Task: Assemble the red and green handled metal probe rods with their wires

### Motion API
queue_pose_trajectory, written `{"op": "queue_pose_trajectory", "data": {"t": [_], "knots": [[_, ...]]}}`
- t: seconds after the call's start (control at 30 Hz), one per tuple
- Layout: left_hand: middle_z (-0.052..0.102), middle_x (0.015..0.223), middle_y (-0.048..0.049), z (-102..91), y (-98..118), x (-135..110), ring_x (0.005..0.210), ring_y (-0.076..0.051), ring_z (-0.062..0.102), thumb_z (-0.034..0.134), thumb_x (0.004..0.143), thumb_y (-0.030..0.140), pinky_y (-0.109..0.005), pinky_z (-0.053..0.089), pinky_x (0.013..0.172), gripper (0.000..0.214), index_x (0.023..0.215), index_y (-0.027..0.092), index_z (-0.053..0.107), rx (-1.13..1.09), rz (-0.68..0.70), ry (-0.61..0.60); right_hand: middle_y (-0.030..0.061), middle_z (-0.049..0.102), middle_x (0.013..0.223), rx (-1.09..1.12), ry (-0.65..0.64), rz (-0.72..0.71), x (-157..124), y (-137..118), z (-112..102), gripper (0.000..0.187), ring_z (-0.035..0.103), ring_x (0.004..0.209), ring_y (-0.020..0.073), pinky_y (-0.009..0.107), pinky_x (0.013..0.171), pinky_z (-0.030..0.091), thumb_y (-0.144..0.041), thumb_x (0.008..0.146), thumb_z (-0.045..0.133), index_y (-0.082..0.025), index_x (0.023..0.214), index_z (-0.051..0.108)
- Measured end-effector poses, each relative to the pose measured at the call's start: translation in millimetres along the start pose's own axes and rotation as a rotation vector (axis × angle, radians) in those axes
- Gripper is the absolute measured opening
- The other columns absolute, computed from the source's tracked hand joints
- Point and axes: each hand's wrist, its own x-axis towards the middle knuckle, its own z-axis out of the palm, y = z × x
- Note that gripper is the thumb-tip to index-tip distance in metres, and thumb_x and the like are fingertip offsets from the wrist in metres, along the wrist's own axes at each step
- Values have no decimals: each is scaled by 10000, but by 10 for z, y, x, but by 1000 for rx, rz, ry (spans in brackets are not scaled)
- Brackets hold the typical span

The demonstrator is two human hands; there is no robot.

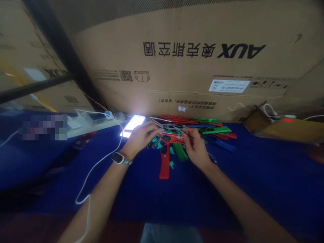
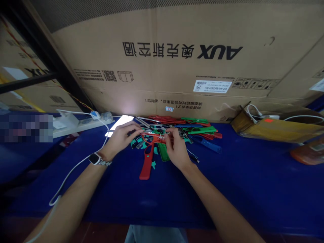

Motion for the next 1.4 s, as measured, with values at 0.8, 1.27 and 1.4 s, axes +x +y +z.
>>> {"op": "queue_pose_trajectory", "data": {"t": [0.8, 1.27, 1.4], "knots": [[742, 894, -45, -73, 228, 17, 726, -229, 656, 418, 889, 207, -352, 466, 677, 590, 1477, 159, 403, 302, -168, -225, 7, 597, 823, -81, -11, -87, -39, -13, 2, 167, 581, 645, 143, 268, 607, 464, -287, 996, 457, -227, 1151, 469], [703, 943, -56, -57, 203, 24, 805, -209, 639, 379, 880, 122, -366, 495, 756, 472, 1305, 220, 559, 81, -80, -228, 42, 630, 900, -130, -23, -140, -54, -36, -35, 183, 644, 753, 183, 311, 672, 500, -282, 1003, 441, -243, 1180, 465], [693, 800, -33, -30, 200, 10, 732, -203, 625, 381, 939, 173, -347, 468, 701, 406, 1281, 235, 590, 92, -103, -234, 35, 615, 878, -98, 4, -133, -57, -3, -11, 200, 618, 703, 174, 304, 634, 490, -278, 998, 445, -239, 1194, 436]]}}
